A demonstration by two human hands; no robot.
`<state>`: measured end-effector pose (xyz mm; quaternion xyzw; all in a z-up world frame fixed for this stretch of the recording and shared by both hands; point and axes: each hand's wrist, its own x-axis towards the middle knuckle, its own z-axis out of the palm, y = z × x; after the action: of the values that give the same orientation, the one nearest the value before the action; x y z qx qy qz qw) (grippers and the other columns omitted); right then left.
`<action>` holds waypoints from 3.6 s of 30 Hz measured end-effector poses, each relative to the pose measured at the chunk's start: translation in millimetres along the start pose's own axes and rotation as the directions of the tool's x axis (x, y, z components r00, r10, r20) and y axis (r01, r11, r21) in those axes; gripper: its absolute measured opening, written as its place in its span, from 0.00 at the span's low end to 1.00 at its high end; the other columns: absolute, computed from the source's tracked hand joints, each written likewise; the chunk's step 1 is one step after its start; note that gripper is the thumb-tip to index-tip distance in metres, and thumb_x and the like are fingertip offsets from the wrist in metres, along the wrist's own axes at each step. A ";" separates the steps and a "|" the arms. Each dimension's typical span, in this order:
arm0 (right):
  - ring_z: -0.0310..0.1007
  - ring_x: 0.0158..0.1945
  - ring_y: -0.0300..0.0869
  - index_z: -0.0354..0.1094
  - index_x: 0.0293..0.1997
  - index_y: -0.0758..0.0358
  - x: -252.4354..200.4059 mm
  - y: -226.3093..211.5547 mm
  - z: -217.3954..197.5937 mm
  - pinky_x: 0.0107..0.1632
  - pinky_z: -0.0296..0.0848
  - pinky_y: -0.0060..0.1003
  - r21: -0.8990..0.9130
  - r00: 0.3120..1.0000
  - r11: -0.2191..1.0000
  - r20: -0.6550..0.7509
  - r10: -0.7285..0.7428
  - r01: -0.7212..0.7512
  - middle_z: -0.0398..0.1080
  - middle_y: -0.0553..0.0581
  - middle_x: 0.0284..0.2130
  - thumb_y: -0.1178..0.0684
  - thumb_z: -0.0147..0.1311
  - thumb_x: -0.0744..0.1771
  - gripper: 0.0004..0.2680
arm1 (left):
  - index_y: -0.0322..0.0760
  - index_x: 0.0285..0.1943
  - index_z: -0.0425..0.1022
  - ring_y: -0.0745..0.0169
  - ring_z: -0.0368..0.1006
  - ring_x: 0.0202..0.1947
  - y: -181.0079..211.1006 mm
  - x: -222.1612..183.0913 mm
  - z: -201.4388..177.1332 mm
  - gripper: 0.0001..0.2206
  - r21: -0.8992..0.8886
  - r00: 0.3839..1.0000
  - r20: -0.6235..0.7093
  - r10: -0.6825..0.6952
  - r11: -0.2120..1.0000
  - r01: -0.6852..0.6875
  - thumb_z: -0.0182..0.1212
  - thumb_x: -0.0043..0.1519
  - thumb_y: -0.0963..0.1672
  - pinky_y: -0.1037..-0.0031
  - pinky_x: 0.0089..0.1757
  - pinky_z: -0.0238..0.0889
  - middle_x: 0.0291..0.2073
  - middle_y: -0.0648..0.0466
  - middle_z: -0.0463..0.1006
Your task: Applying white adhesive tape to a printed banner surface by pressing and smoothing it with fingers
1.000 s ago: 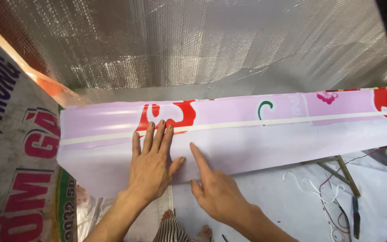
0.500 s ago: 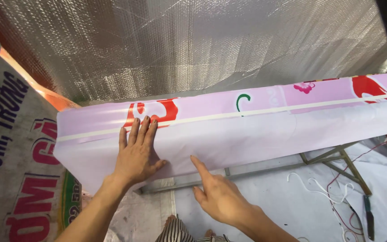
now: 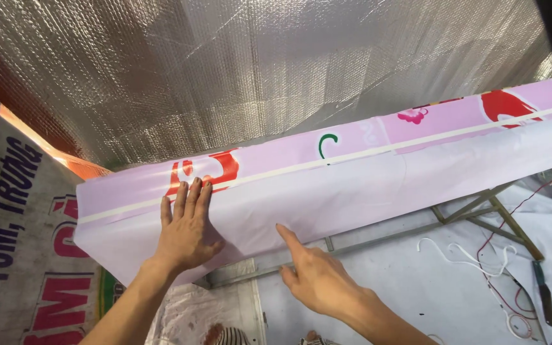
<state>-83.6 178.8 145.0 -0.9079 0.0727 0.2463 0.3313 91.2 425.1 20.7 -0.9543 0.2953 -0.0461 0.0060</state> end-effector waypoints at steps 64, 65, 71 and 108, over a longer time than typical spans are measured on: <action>0.57 0.15 0.51 0.21 0.82 0.46 127.8 -184.2 139.7 0.24 0.60 0.48 -0.160 0.920 0.965 -0.367 0.139 -0.210 0.60 0.56 0.10 0.58 0.40 0.65 0.35 | 0.31 0.80 0.38 0.44 0.33 0.80 -130.4 -87.8 11.2 0.59 0.024 0.936 -0.334 0.109 0.994 -0.107 0.61 0.31 0.42 0.46 0.72 0.26 0.79 0.42 0.41; 0.57 0.15 0.51 0.21 0.82 0.46 125.0 -190.8 135.9 0.24 0.60 0.48 -0.159 0.920 0.964 -0.365 0.141 -0.211 0.60 0.56 0.10 0.58 0.40 0.65 0.35 | 0.31 0.80 0.38 0.44 0.33 0.80 -130.8 -88.5 9.9 0.59 0.024 0.937 -0.331 0.109 0.994 -0.108 0.61 0.31 0.42 0.46 0.72 0.26 0.79 0.42 0.41; 0.71 0.28 0.64 0.21 0.82 0.40 114.7 -222.6 127.9 0.38 0.67 0.57 -0.035 0.927 0.966 -0.293 0.235 -0.256 0.72 0.66 0.22 0.55 0.38 0.65 0.34 | 0.30 0.80 0.39 0.42 0.33 0.80 -132.3 -92.3 0.1 0.61 0.020 0.944 -0.307 0.120 0.993 -0.120 0.64 0.31 0.46 0.42 0.72 0.26 0.79 0.42 0.42; 0.73 0.32 0.62 0.23 0.82 0.37 139.2 -276.0 158.9 0.38 0.68 0.57 -0.264 0.989 0.959 -0.128 0.075 -0.107 0.75 0.66 0.31 0.56 0.38 0.66 0.33 | 0.41 0.82 0.42 0.46 0.36 0.80 -184.8 -124.8 -3.7 0.54 -0.017 0.962 -0.273 0.030 0.999 -0.036 0.61 0.42 0.54 0.37 0.65 0.32 0.81 0.54 0.44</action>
<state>55.4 496.9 127.4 -0.9531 0.0993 0.2155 0.1879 92.4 648.1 21.0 -0.9339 0.3094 -0.1737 -0.0441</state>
